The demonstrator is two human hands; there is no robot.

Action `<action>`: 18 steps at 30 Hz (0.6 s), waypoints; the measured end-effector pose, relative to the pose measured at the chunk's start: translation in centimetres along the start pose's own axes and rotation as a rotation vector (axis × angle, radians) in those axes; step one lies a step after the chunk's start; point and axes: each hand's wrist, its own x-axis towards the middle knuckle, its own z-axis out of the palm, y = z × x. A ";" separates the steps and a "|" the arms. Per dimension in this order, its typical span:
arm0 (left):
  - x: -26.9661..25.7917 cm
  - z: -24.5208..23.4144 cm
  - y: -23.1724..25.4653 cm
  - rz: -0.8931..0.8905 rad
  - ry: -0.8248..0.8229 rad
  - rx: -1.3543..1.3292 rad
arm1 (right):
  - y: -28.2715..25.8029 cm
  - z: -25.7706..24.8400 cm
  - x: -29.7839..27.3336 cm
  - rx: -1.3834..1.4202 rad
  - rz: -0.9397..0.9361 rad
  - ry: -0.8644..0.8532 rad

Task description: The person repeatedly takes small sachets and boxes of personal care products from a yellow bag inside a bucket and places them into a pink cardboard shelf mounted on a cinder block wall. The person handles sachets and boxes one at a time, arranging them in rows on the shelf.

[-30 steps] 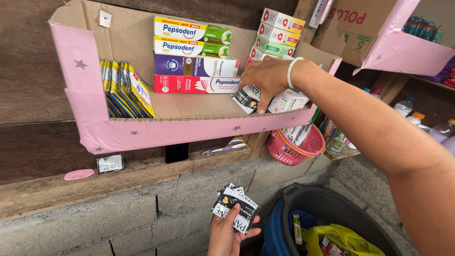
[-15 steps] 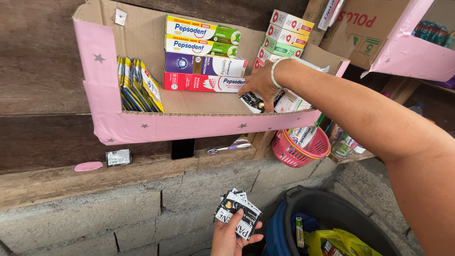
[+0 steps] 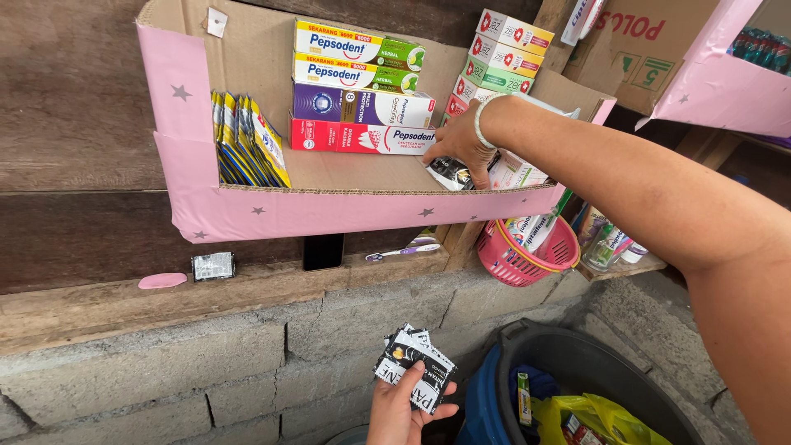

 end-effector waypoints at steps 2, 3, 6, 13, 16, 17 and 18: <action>0.1 0.0 -0.1 -0.003 -0.003 -0.002 | 0.1 0.0 -0.1 -0.009 -0.001 -0.004; 0.2 -0.1 -0.2 -0.008 -0.008 -0.002 | 0.1 0.1 0.0 -0.015 -0.004 -0.001; 0.1 -0.3 -0.3 -0.024 -0.025 -0.006 | 0.1 0.4 0.3 -0.021 -0.022 0.020; -1.5 -0.7 -0.8 0.037 -0.020 -0.012 | 0.5 1.4 0.9 -0.050 -0.012 0.067; -3.5 -0.6 -0.9 0.107 -0.064 -0.011 | 1.7 1.1 0.1 0.077 -0.108 0.217; -4.1 -0.5 -0.8 0.123 -0.062 -0.001 | 2.2 1.0 -0.5 0.132 -0.130 0.320; -5.0 -0.5 -0.8 0.136 -0.049 0.005 | 2.5 1.0 -1.2 0.191 -0.164 0.418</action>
